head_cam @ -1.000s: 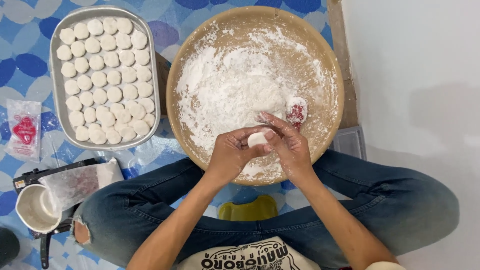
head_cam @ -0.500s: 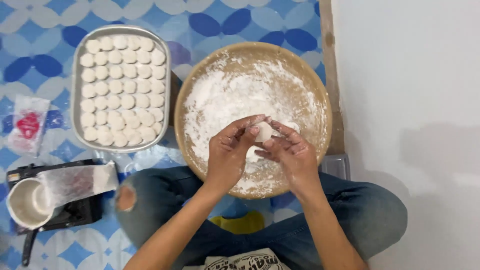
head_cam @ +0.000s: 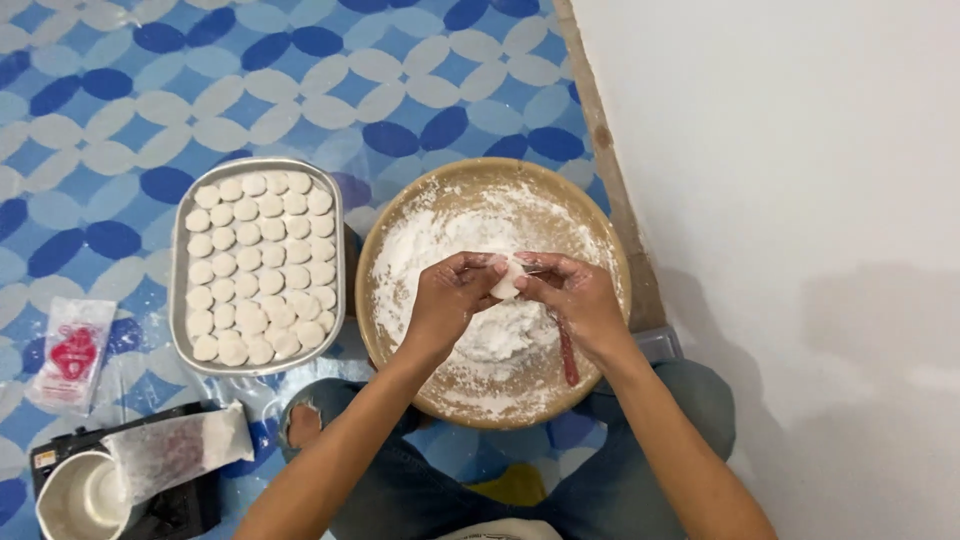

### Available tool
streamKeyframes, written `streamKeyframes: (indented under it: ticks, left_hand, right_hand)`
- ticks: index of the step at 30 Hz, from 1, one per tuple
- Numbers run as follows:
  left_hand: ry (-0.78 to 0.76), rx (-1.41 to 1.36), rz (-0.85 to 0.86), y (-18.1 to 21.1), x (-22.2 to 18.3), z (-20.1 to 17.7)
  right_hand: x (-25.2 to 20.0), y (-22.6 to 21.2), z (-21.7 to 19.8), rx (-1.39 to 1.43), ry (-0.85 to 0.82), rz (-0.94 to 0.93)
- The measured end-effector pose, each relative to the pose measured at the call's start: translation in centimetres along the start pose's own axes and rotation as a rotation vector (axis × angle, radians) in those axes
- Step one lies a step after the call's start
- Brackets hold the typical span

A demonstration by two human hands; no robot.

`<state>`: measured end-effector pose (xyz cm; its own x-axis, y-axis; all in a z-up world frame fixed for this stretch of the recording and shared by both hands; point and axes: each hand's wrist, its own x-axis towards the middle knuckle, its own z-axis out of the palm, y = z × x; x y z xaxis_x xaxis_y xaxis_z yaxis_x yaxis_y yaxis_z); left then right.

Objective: Forming small dough balls by hand and placing them on a tray

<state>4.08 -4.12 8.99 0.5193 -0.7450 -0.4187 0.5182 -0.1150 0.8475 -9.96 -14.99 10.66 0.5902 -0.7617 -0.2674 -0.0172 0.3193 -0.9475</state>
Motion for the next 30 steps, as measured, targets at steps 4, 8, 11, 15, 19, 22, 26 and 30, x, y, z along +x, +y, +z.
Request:
streamKeyframes:
  ticks: [4,8,11,15,19,22,26,30]
  left_hand:
    - [0.031,-0.113,-0.043,-0.4,-0.5,0.4]
    - [0.092,-0.154,0.009,0.0,-1.9,1.6]
    - [0.133,-0.110,0.046,-1.4,-1.8,1.5]
    - [0.094,-0.064,0.050,-2.3,-2.2,1.3]
    - [0.126,-0.072,0.074,-3.3,-1.7,0.2]
    - [0.150,-0.108,0.060,-3.6,-1.2,0.0]
    - [0.169,-0.152,0.027,-4.2,-0.3,-0.5]
    - [0.108,-0.040,0.040,-2.2,-0.9,-0.2]
  right_hand:
    - [0.4,0.3,-0.7,0.000,0.036,-0.042]
    - [-0.2,0.5,-0.3,0.116,0.061,-0.039]
    - [-0.7,3.1,-0.8,0.105,0.091,-0.033]
    - [-0.9,4.4,-1.4,0.145,0.139,0.014]
    - [-1.3,3.9,-0.6,0.160,0.118,0.026]
    - [-1.4,3.6,0.0,0.110,0.058,0.005]
    - [-0.5,4.4,0.5,0.042,0.059,-0.096]
    - [-0.3,3.0,1.1,0.094,0.130,-0.127]
